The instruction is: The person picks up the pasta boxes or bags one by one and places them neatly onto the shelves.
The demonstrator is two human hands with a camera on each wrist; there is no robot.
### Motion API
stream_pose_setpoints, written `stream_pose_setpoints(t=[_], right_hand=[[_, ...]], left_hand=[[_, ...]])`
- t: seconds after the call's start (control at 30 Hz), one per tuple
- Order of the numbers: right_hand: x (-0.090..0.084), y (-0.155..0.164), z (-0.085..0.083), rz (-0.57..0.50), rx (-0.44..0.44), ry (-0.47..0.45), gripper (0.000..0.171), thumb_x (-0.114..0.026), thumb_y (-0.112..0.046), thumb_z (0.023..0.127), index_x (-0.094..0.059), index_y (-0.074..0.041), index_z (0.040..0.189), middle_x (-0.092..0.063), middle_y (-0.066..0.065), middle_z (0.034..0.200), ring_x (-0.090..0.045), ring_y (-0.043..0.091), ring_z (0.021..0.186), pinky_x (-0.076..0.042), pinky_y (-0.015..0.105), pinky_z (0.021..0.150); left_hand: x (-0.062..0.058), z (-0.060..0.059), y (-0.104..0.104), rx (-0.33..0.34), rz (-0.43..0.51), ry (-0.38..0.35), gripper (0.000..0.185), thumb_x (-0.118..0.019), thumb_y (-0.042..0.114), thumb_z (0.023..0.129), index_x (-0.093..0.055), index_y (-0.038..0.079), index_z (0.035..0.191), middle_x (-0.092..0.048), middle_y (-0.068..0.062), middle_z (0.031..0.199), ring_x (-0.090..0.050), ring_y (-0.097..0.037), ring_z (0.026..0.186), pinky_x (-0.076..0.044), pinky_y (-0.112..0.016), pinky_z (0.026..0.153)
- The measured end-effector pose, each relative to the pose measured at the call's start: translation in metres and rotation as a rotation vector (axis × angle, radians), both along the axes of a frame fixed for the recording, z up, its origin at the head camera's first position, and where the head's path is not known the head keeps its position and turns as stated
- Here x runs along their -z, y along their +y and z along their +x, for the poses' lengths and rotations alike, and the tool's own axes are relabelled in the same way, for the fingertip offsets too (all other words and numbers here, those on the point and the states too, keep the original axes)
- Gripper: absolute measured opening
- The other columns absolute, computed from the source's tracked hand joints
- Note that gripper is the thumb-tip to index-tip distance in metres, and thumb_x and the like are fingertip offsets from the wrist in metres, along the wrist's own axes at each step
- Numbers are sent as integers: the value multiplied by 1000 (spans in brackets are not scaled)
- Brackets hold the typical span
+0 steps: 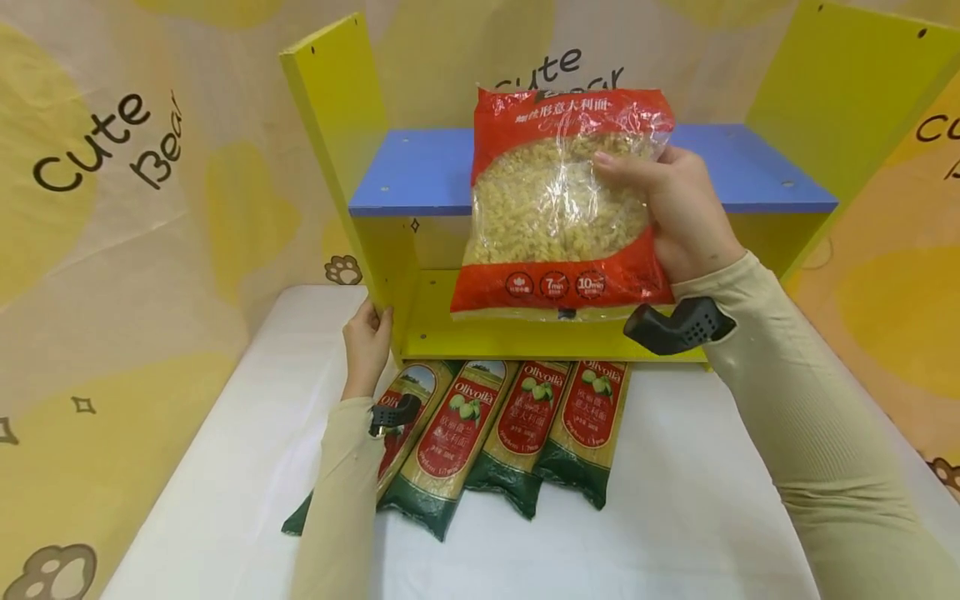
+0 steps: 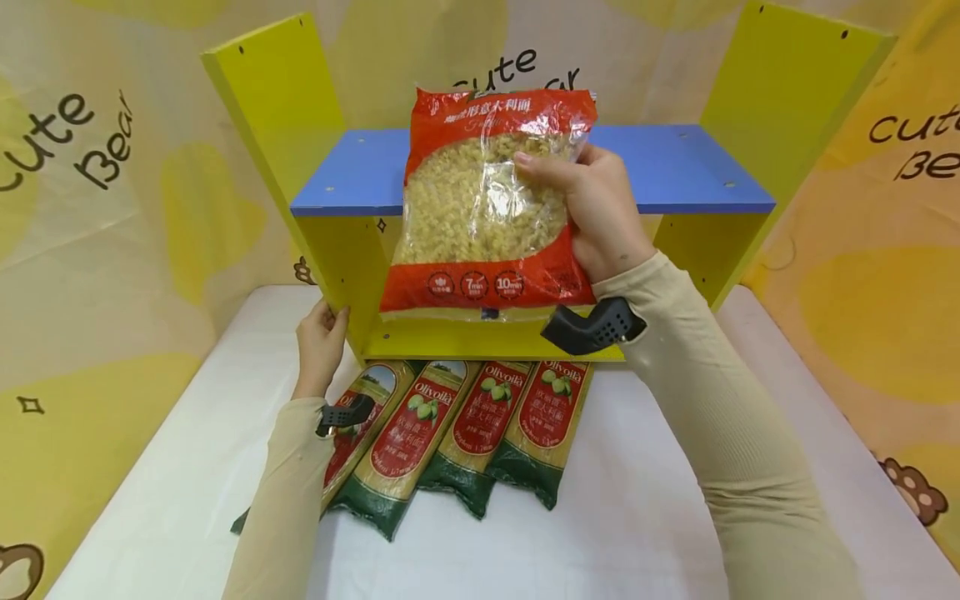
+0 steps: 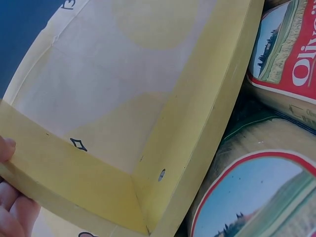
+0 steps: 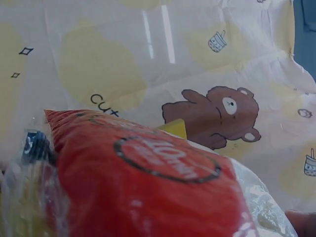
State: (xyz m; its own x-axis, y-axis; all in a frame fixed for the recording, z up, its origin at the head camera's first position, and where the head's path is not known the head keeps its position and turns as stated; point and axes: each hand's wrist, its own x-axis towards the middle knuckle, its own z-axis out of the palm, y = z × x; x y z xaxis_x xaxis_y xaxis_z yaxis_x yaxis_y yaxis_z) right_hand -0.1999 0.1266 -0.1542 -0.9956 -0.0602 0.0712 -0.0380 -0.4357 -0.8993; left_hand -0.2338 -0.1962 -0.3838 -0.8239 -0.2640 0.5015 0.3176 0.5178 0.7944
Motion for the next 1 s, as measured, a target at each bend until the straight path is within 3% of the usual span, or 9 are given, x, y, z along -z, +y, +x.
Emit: stream_pose_setpoints(t=[0.23, 0.47, 0.63, 0.73, 0.9, 1.0], right_hand=[[-18, -18, -32, -12, 108, -78, 43, -75, 4, 75, -50, -4, 109, -55, 9, 104, -57, 21, 84, -53, 30, 69], [-26, -35, -58, -28, 70, -151, 37, -73, 3, 78, -56, -5, 109, -61, 9, 107, -62, 25, 93, -55, 39, 77], [-28, -48, -74, 70, 72, -133, 18, -70, 5, 80, -61, 0, 94, -61, 9, 93, -60, 20, 80, -54, 27, 67], [-27, -55, -82, 155, 38, -158, 16, -69, 4, 81, -60, -3, 93, -61, 8, 92, -59, 19, 75, -53, 26, 63], [-22, -67, -88, 249, -79, -212, 32, -65, 2, 85, -53, -9, 113, -60, 8, 102, -64, 21, 76, -56, 31, 63], [-18, -74, -90, 292, -124, -161, 32, -63, 2, 87, -52, -7, 115, -59, 9, 102, -63, 20, 73, -56, 28, 61]], left_hand=[[1, -1, 1, 1, -1, -6, 19, -55, 3, 94, -62, -9, 107, -67, -26, 98, -67, -35, 87, -54, -41, 69], [2, 0, 0, -13, -33, -1, 19, -55, 4, 94, -63, -8, 107, -68, -26, 94, -68, -35, 81, -52, -33, 62], [3, -2, -1, 4, -25, 26, 20, -55, 3, 94, -62, -8, 108, -67, -27, 98, -67, -36, 85, -54, -44, 69], [3, -2, -1, 13, -13, 33, 21, -55, 3, 94, -62, -8, 110, -66, -27, 100, -66, -37, 87, -54, -48, 72], [3, -2, -1, 9, -7, 24, 23, -55, 4, 94, -61, -9, 112, -66, -26, 102, -66, -37, 88, -54, -48, 73], [3, -3, -2, 13, -4, 18, 23, -54, 4, 94, -61, -8, 113, -65, -27, 104, -66, -37, 89, -54, -47, 74]])
